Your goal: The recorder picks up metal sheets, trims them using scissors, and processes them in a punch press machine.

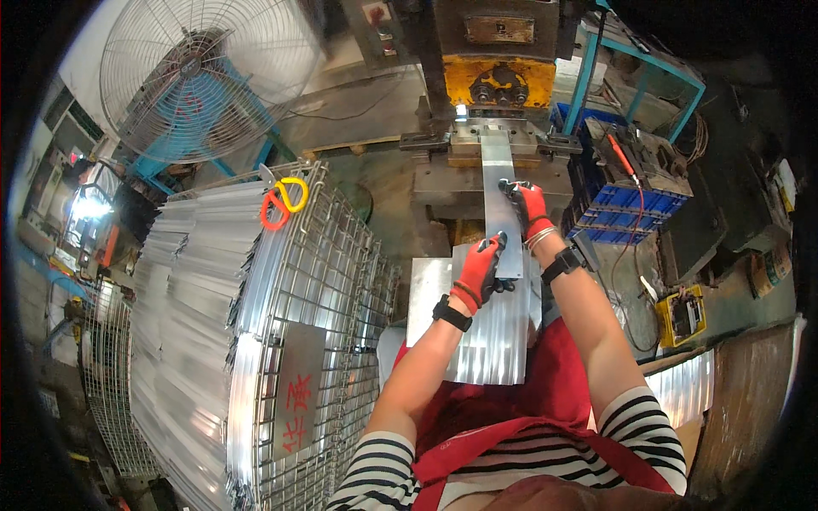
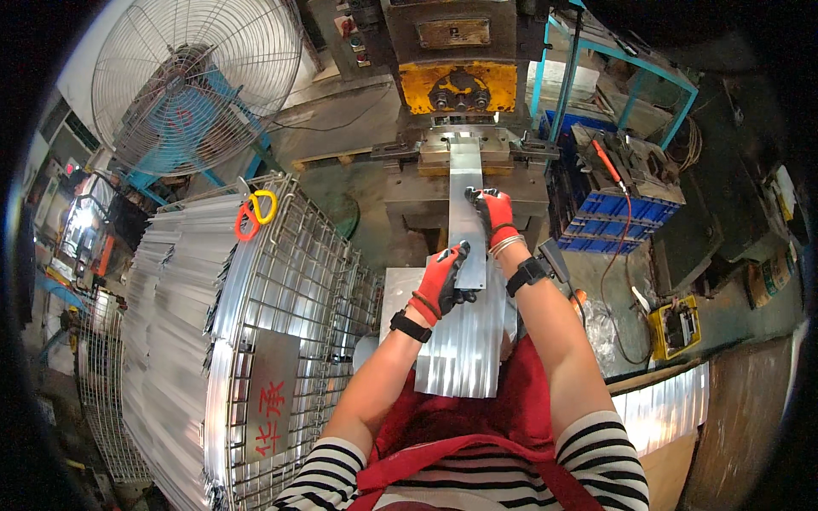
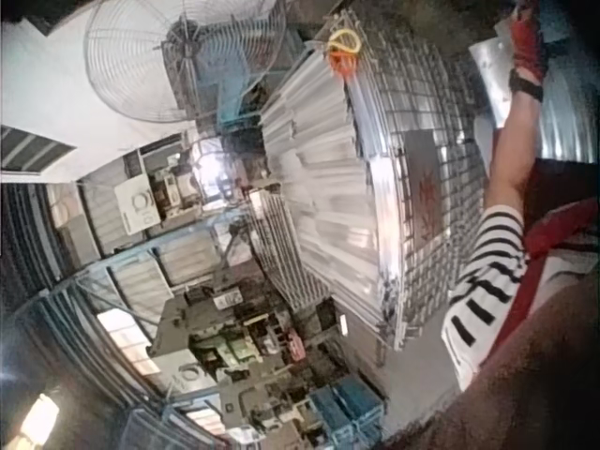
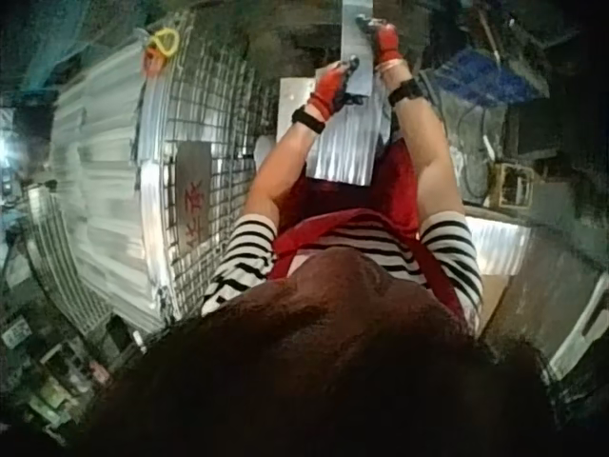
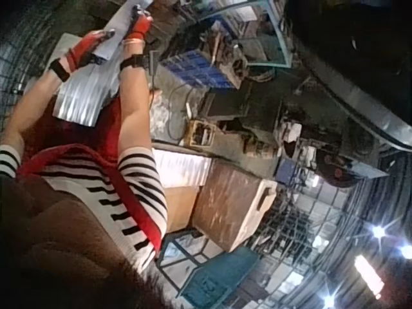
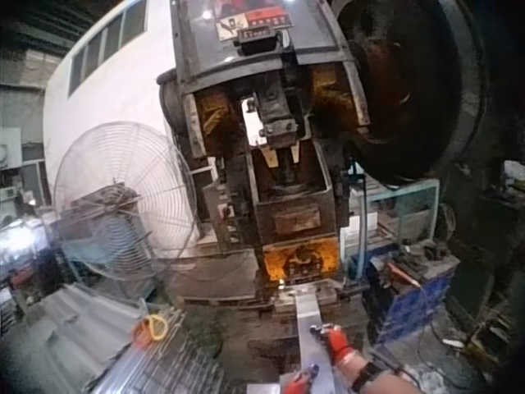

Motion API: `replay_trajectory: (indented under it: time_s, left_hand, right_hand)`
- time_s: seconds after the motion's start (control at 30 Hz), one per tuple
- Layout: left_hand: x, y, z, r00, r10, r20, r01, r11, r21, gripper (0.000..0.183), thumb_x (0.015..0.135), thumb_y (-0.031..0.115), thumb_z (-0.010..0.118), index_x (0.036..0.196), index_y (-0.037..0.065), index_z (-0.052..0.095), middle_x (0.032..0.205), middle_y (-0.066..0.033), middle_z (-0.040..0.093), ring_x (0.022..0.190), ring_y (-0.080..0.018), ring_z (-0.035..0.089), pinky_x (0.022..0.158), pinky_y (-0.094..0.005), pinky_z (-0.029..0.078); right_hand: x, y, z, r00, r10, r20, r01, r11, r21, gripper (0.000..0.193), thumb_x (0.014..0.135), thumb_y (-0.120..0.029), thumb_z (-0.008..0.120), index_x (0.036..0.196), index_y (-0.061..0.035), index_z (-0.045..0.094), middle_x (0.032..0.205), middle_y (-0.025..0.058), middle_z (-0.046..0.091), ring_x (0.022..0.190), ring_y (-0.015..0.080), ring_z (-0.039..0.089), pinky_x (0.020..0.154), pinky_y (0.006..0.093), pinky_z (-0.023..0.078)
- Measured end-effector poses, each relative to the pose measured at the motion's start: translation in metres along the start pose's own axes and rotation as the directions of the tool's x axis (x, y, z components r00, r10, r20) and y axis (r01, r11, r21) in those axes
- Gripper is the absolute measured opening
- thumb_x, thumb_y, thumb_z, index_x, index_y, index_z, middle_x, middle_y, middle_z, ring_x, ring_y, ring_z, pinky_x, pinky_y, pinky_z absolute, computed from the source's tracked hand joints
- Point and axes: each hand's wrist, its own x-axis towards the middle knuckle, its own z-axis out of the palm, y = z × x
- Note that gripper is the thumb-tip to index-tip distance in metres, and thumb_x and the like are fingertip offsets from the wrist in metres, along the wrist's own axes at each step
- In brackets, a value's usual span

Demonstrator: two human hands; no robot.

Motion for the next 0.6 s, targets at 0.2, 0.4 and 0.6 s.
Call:
replay_trajectory:
  time_s: [0.2,0.4,0.6]
  left_hand:
    - [-0.003,0.003,0.003,0.999,0.037,0.015,-0.037,0.999,0.025,0.024,0.084,0.032,0.048,0.097,0.013,0.055,0.084,0.0023,0.051,0.064,-0.0121,0.053,0.038,-0.0302,0.047]
    - [-0.008,0.005,0.015,0.991,-0.009,-0.136,0.014,0.999,0.035,0.018,0.082,0.031,0.053,0.077,0.014,0.056,0.062,0.0082,0.039,0.053,-0.0049,0.034,0.046,-0.0215,0.030]
    - [0.001,-0.007,-0.019,0.987,0.030,0.160,-0.025,0.999,-0.033,0.029,0.086,0.036,0.047,0.099,0.011,0.054,0.082,-0.0007,0.055,0.063,-0.0154,0.057,0.041,-0.0309,0.048]
  right_hand:
    - [0.000,-0.003,-0.002,1.000,0.003,0.010,-0.003,1.000,-0.030,0.013,0.070,-0.014,0.065,0.061,-0.0072,0.061,0.059,-0.0073,0.051,0.052,0.0040,0.043,0.048,0.0222,0.034]
    - [-0.003,-0.007,0.000,0.998,0.018,-0.063,-0.032,0.972,-0.231,0.018,0.070,-0.018,0.066,0.059,-0.0043,0.059,0.059,-0.0067,0.051,0.052,0.0048,0.042,0.048,0.0243,0.035]
    - [-0.017,-0.013,0.012,0.996,-0.071,-0.050,0.063,0.987,-0.149,0.022,0.070,-0.021,0.065,0.060,-0.0022,0.059,0.057,-0.0042,0.052,0.051,0.0061,0.044,0.048,0.0254,0.036]
